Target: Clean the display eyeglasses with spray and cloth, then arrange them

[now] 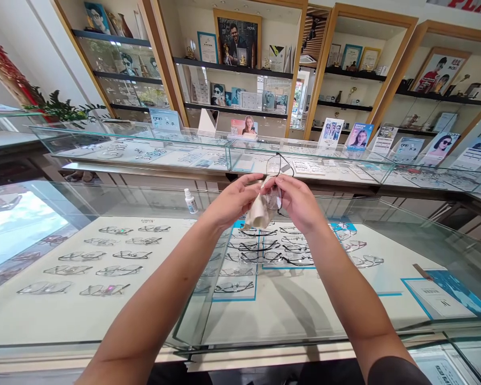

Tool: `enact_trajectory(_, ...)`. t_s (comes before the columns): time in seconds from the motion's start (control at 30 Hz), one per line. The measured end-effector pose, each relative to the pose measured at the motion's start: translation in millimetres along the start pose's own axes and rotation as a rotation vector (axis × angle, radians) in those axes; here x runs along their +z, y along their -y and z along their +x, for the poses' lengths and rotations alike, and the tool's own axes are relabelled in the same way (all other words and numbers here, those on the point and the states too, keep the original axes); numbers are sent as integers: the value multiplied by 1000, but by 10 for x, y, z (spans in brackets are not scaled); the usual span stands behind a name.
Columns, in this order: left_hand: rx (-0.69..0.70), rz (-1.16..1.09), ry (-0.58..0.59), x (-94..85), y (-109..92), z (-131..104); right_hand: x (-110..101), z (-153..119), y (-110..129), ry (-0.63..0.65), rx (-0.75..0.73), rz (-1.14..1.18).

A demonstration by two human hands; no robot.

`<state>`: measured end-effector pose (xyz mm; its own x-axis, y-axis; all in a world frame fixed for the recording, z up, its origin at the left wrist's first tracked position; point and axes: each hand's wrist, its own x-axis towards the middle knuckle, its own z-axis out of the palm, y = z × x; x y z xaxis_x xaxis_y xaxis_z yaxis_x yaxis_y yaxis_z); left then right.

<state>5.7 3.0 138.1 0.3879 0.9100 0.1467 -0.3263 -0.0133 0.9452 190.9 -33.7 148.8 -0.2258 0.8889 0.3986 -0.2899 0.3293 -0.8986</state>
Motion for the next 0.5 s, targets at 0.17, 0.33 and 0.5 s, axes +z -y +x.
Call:
enact_trajectory(0.17, 9, 88, 185, -14, -7, -23, -16, 9, 5, -92, -35, 11)
enact_trajectory(0.33, 29, 218, 276, 51, 103, -46, -1, 26, -16, -159, -86, 102)
enact_trajectory(0.5, 17, 235, 178, 122, 167, -32, -19, 34, -8, -144, -77, 136)
